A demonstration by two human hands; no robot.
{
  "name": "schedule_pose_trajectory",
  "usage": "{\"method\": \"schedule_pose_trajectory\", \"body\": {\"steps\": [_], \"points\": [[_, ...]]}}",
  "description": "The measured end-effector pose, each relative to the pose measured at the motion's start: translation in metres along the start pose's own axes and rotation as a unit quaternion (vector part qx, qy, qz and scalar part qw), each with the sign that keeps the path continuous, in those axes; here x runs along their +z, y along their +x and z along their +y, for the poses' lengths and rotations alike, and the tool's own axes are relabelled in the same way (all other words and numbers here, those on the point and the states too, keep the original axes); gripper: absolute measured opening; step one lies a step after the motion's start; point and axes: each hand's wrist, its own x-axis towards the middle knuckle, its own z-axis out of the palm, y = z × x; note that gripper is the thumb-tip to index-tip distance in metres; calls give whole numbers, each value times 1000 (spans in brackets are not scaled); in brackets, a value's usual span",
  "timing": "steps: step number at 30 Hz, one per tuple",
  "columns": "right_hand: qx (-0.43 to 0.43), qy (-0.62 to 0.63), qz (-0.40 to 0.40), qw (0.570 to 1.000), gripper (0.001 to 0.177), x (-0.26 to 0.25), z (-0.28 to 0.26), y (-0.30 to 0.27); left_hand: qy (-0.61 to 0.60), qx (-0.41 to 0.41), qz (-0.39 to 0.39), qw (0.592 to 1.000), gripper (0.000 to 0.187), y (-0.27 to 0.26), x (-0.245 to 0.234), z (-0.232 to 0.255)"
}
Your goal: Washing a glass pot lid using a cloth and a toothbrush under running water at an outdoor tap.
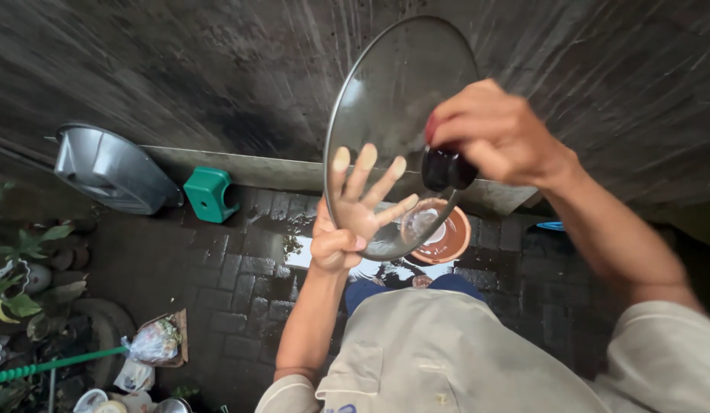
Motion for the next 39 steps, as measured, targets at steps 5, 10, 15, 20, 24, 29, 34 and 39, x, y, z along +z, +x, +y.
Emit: {"method": "schedule_pose_trajectory", "body": {"steps": [5,10,15,20,24,29,34,39], "points": [[-212,-138,-146,956,23,16,-35,3,-5,-20,56,998,119,-1,-1,-11],[-88,-171,-100,976,25,-4,2,-14,-17,-20,44,999,119,-8,4,-15],[-85,-211,-69,971,24,8,-26,-23,-44,-47,55,996,118,-7,9,-17],[-125,-131,-104,978,21,12,-29,-26,-18,-41,55,997,118,-8,7,-27],[202,19,-75,976,23,-6,9,-35,6,-44,31,999,117,-7,7,-17],[154,127,-2,980,16,2,18,-55,-54,-3,47,997,118,-7,9,-20],[42,-97,25,994,36,9,-34,-38,-22,-5,58,998,120,-4,26,-23],[-202,-207,-3,957,26,21,-4,-53,-22,-40,68,997,118,-4,26,-32]]}}
